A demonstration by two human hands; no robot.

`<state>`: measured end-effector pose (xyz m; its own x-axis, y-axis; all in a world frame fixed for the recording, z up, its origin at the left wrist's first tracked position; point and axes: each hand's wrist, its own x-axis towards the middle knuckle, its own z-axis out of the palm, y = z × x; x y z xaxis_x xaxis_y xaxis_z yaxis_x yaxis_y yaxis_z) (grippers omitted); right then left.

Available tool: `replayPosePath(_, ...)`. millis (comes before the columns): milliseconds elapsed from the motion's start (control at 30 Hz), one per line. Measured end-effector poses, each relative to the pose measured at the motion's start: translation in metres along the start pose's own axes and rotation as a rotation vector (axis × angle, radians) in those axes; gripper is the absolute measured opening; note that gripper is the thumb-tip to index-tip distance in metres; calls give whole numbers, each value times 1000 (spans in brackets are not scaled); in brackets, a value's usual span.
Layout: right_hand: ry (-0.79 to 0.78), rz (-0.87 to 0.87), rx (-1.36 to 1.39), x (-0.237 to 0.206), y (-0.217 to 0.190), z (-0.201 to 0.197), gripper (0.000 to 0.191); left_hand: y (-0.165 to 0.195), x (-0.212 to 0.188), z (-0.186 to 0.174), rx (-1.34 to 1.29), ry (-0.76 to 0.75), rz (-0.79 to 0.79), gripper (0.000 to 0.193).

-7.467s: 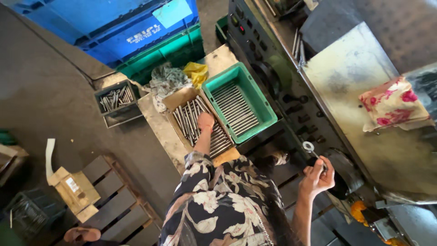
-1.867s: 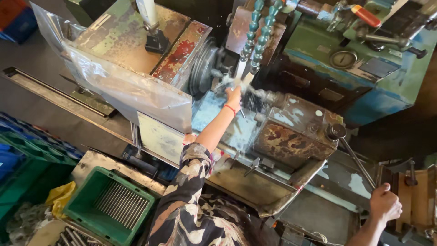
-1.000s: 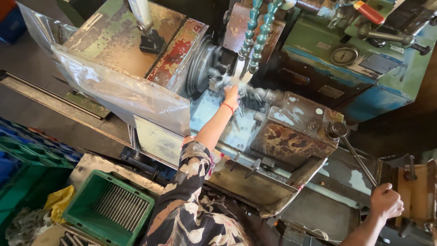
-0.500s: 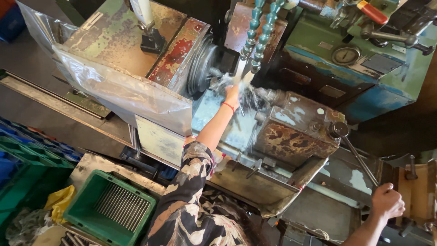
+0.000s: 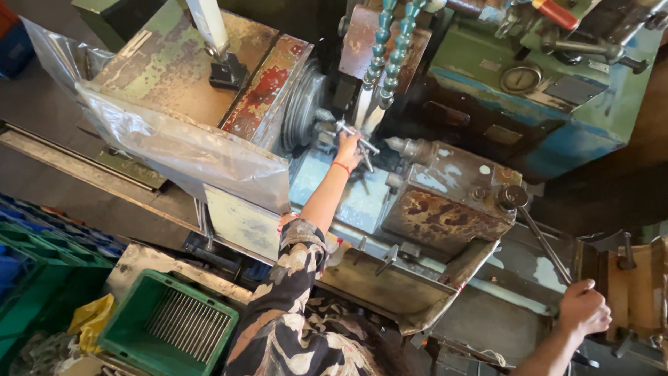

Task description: The person repeatedly picks up metal rods from a green bin, inserts them into a grinding machine, and operates the machine to grind the rods. After each grinding cycle, the person removes the rod and places it back into the bin. The process is repeated multiple times throughout the clip.

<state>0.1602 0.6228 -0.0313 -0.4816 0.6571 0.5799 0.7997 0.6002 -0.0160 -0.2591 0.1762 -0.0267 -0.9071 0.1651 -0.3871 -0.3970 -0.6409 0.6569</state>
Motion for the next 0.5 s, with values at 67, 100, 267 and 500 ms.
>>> replayPosePath(67, -48, -15, 51, 14, 5, 4, 59, -2, 2, 3, 50, -1, -39, 26)
replayPosePath(100, -74, 4, 75, 18, 7, 6, 60, -3, 2, 4, 75, 2, -61, 25)
replayPosePath(267, -20, -15, 83, 30, 8, 12, 54, -9, 5, 16, 28, -129, 110, 31)
replayPosePath(500, 80, -50, 0, 26, 4, 10, 49, -10, 3, 26, -76, -238, 130, 49)
